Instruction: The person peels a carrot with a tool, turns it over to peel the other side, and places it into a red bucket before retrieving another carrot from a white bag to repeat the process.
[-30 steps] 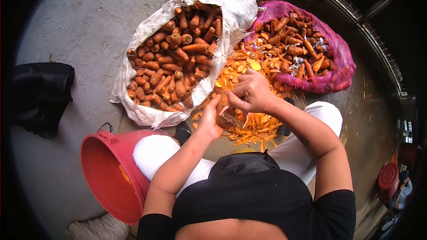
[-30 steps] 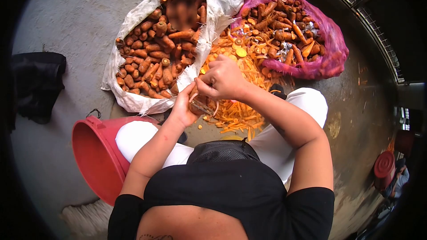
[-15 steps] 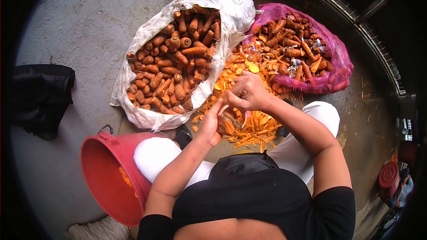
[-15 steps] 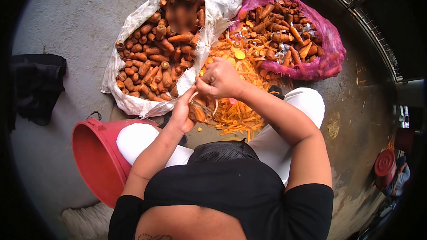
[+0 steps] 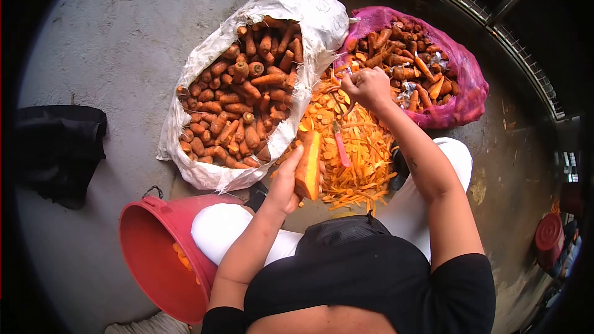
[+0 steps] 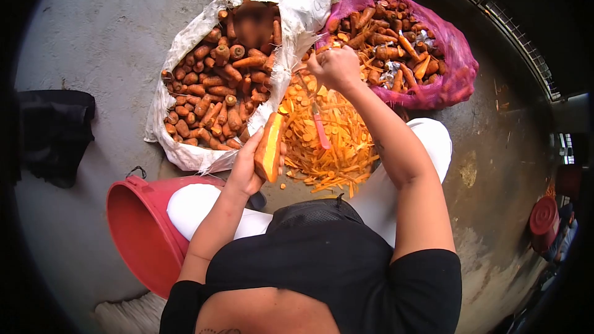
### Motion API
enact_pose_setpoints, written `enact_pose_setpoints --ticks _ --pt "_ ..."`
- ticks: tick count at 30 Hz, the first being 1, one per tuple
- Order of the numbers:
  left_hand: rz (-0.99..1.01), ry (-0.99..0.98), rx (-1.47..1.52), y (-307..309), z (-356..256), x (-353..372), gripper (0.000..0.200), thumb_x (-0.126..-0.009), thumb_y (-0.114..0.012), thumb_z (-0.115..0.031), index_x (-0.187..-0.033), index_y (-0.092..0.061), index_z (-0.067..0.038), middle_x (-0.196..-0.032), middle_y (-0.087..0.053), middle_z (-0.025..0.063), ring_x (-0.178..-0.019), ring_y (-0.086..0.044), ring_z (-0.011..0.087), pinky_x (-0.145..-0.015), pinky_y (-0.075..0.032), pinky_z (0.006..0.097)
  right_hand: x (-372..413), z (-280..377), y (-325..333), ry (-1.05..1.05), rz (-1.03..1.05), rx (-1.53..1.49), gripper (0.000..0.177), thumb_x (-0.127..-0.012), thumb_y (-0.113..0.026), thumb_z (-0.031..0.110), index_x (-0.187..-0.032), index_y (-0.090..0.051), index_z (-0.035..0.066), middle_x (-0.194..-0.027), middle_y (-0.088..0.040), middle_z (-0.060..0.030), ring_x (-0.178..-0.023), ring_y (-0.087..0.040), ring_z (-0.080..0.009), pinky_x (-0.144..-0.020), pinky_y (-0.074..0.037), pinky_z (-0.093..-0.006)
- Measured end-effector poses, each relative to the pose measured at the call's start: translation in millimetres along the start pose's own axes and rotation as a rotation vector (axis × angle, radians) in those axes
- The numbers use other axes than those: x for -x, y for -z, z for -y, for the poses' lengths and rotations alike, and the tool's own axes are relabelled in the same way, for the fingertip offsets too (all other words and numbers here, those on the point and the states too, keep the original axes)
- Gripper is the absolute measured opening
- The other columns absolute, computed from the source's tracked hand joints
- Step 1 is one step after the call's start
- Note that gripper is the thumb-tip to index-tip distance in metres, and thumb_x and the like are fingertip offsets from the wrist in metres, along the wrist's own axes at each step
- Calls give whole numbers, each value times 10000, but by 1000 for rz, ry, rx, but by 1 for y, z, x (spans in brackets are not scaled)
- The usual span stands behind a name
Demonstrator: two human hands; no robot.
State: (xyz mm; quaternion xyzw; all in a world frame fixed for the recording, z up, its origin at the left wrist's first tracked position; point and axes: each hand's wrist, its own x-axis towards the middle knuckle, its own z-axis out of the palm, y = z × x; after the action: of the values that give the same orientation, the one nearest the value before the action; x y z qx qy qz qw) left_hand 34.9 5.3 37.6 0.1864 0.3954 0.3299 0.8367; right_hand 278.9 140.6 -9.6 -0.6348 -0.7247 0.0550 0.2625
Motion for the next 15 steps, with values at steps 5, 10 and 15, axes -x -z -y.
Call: enact_pose_setpoints --ticks 5,10,15 --pt "-155 -24 122 17 0 -16 478 -998 -395 -412 -1286 -486 -42 -997 -609 83 -785 -626 174 -663 -546 305 24 60 14 324 -10 -338 325 -808 -593 243 -497 -644 164 -420 -480 -5 -435 -456 -160 -536 -378 -320" --pt "-223 31 303 2 -6 -22 358 -1012 -363 -344 -1159 -544 -73 -1042 -627 64 -882 -626 173 -793 -529 335 39 90 30 523 -5 -464 335 -773 -634 191 -456 -528 161 -446 -464 -2 -458 -435 -190 -527 -324 -328" --pt "-267 96 255 9 3 -32 327 -1005 -391 -345 -1128 -550 -88 -946 -627 31 -815 -626 142 -718 -539 296 44 93 35 626 -7 -467 354 -760 -641 171 -451 -468 155 -456 -475 16 -469 -436 -182 -524 -312 -329"
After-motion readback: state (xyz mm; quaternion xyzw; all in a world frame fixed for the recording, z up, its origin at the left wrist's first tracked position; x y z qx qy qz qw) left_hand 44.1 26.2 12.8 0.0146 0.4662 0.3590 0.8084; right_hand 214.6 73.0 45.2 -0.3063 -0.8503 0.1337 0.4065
